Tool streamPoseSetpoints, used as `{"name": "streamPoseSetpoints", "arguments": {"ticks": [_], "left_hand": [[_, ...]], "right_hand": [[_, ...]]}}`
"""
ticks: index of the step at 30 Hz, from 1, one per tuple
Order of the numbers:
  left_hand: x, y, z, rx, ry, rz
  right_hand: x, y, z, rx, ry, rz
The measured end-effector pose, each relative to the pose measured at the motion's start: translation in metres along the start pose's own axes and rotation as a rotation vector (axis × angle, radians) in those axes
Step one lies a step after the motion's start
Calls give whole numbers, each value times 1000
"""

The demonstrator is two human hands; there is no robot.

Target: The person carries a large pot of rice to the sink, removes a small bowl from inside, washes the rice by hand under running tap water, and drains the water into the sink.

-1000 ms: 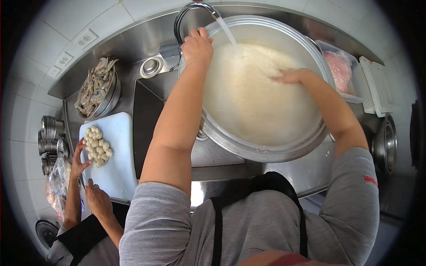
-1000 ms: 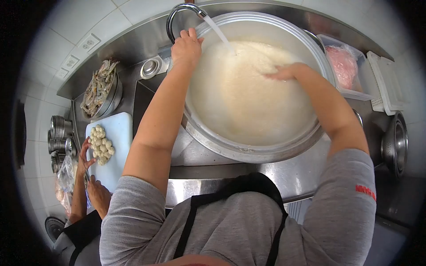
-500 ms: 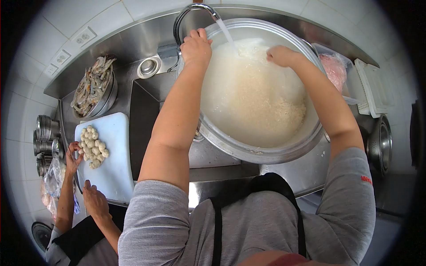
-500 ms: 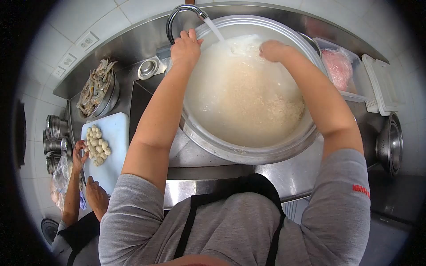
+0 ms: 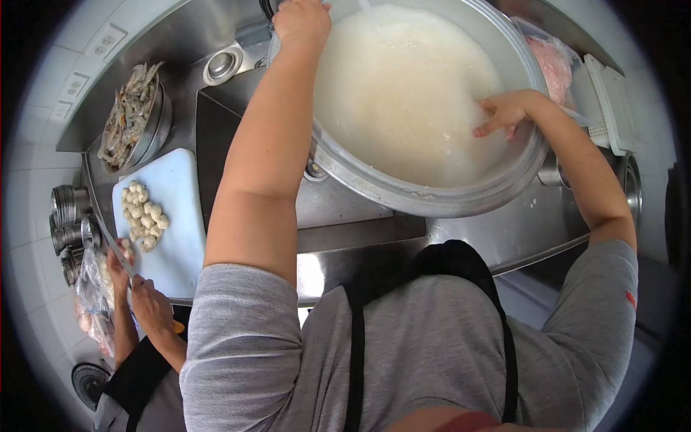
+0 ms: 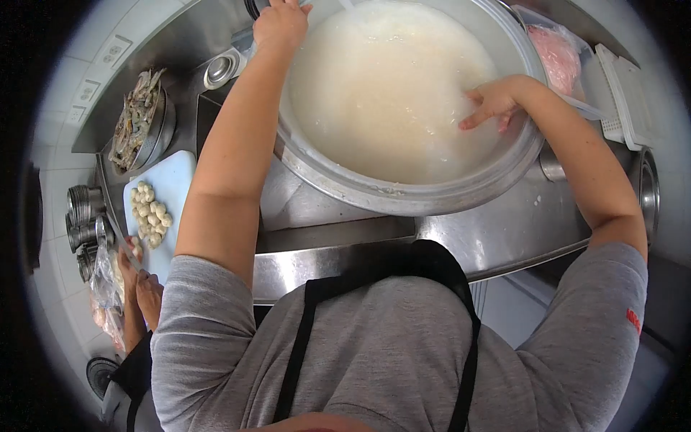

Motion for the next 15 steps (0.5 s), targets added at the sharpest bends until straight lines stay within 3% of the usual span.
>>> {"name": "streamPoseSetpoints", "arguments": {"ticks": [2, 4, 5, 7, 8, 10, 11, 15], "left_hand": [[0, 1, -1, -4, -11, 0], [0, -1, -2, -9, -21, 7], [0, -1, -2, -7, -10, 4], [0, 0, -3, -5, -3, -1], [0, 1, -2, -3, -6, 0], [0, 0, -1, -8, -15, 6], [1, 0, 0, -6, -14, 2], [-3, -2, -8, -19, 24, -6]], "right_hand": [[-3, -12, -26, -49, -118, 123], [-13, -40, -48, 404, 7, 355], [-28, -43, -56, 401, 2, 357], [-33, -79, -77, 672, 117, 856], [-36, -90, -79, 672, 114, 856], [-47, -115, -77, 795, 94, 357], [-50, -123, -74, 797, 91, 363], [-80, -124, -18, 782, 446, 173]]}}
Point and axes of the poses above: each hand's wrist, its own x-axis away from the middle knuckle, its own z-axis out of the back of the hand, y = z × x, the point moved 5 cm from there along -x, towards the middle knuckle, and after that the axes turned 14 degrees about -y, right-handed, at the moved point
